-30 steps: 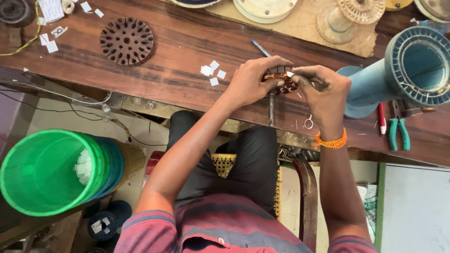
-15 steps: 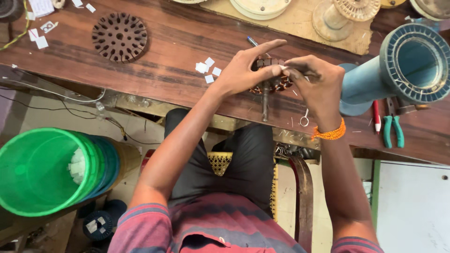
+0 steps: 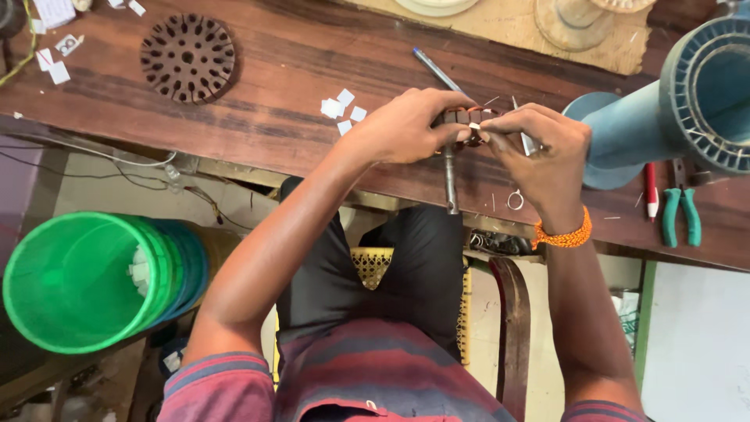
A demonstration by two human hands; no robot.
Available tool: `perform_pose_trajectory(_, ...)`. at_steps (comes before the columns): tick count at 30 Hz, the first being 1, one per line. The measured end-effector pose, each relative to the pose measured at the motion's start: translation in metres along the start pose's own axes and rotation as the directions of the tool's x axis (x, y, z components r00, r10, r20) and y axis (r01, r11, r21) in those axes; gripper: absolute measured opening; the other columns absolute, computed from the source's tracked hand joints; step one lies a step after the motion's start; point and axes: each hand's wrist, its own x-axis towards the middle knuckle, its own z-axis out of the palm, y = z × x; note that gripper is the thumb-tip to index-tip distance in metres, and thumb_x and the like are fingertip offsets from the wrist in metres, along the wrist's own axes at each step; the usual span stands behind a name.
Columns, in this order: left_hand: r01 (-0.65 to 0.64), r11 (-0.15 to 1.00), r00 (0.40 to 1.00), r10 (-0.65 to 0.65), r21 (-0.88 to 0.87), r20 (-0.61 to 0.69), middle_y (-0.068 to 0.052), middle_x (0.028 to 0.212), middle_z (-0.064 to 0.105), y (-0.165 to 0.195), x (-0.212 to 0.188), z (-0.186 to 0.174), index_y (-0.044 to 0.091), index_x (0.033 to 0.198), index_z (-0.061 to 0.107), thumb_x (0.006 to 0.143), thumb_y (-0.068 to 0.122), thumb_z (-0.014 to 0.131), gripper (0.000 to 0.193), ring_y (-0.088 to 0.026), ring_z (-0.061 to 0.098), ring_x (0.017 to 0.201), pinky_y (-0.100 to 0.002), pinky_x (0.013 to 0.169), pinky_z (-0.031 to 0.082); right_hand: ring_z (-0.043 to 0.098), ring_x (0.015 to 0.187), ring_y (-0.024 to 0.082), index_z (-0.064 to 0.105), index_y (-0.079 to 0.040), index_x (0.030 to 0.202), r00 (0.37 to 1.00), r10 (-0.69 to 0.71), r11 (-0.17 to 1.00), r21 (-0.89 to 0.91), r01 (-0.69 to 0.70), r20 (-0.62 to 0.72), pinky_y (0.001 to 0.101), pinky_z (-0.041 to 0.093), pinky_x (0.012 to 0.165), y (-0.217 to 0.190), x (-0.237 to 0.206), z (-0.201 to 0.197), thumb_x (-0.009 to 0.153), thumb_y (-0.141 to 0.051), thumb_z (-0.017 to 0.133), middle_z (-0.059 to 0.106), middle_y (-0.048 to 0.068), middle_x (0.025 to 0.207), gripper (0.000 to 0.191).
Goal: The person sits at a workbench and fits small white insulating wedges into the copper slots of a motor armature, pressing each piece in by hand and turning the armature to reach new slots. They occasionally pick up small pieces from the bench and use scissors to trim material while working around the rotor.
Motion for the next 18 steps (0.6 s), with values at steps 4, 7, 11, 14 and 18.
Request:
perform_pose_trajectory(4,0.026,0.992,1.000,-0.025,0.123,-0.008,-0.014,0.105,0.076,0.017,-0.028,0.018,0.015,0.127,0.067,0.092,0.033,0.068,0.039,-0.037,0.069,0.105,-0.046,0.085,0.053,0.072,0.082,0.017,0.076,-0.004,0.108,0.999,-0.046,0.998,-0.033,0.047,0.009,0.0258,0.054,0.068,-0.025,-0.030,-0.004,0.094,0.005,0.083,0.073,0.009,0.094,0.018)
perform_pose_trajectory(7,-0.106,0.971,0.988,0.127,0.217,-0.087,-0.016,0.118,0.072,0.023,-0.048,0.033,0.013,0.131,0.064,0.095,0.035,0.069,0.043,-0.042,0.062,0.111,-0.050,0.090,0.050,0.070,0.080,0.018,0.076,-0.004,0.108,0.997,-0.081,0.990,-0.112,0.083,0.019,0.0276,0.052,0.065,-0.043,-0.049,-0.009,0.094,0.005,0.084,0.073,0.009,0.096,0.018)
perform_pose_trajectory(11,-0.075,0.970,0.995,0.089,0.232,-0.049,-0.013,0.122,0.071,0.024,-0.062,0.043,0.015,0.134,0.061,0.096,0.038,0.066,0.045,-0.041,0.061,0.116,-0.051,0.094,0.049,0.069,0.080,0.021,0.076,-0.006,0.109,0.984,-0.176,0.959,-0.222,0.177,0.021,0.0320,0.053,0.068,-0.056,-0.061,-0.010,0.093,0.003,0.086,0.071,0.009,0.096,0.020)
perform_pose_trajectory(14,-0.102,0.965,0.991,0.120,0.242,-0.063,-0.013,0.118,0.073,0.022,-0.063,0.047,0.014,0.133,0.061,0.097,0.037,0.065,0.043,-0.042,0.063,0.112,-0.051,0.091,0.050,0.069,0.085,0.023,0.076,-0.007,0.111,0.974,-0.218,0.930,-0.289,0.226,0.060,0.0341,0.055,0.071,-0.061,-0.062,-0.013,0.092,0.003,0.086,0.070,0.008,0.098,0.023)
perform_pose_trajectory(18,-0.119,0.967,0.988,0.137,0.224,-0.069,-0.012,0.112,0.075,0.023,-0.057,0.048,0.015,0.129,0.062,0.098,0.034,0.063,0.037,-0.041,0.066,0.108,-0.052,0.088,0.052,0.069,0.089,0.024,0.075,-0.006,0.111,0.975,-0.203,0.913,-0.342,0.222,0.091,0.0356,0.056,0.075,-0.065,-0.062,-0.015,0.090,0.002,0.086,0.070,0.008,0.099,0.025)
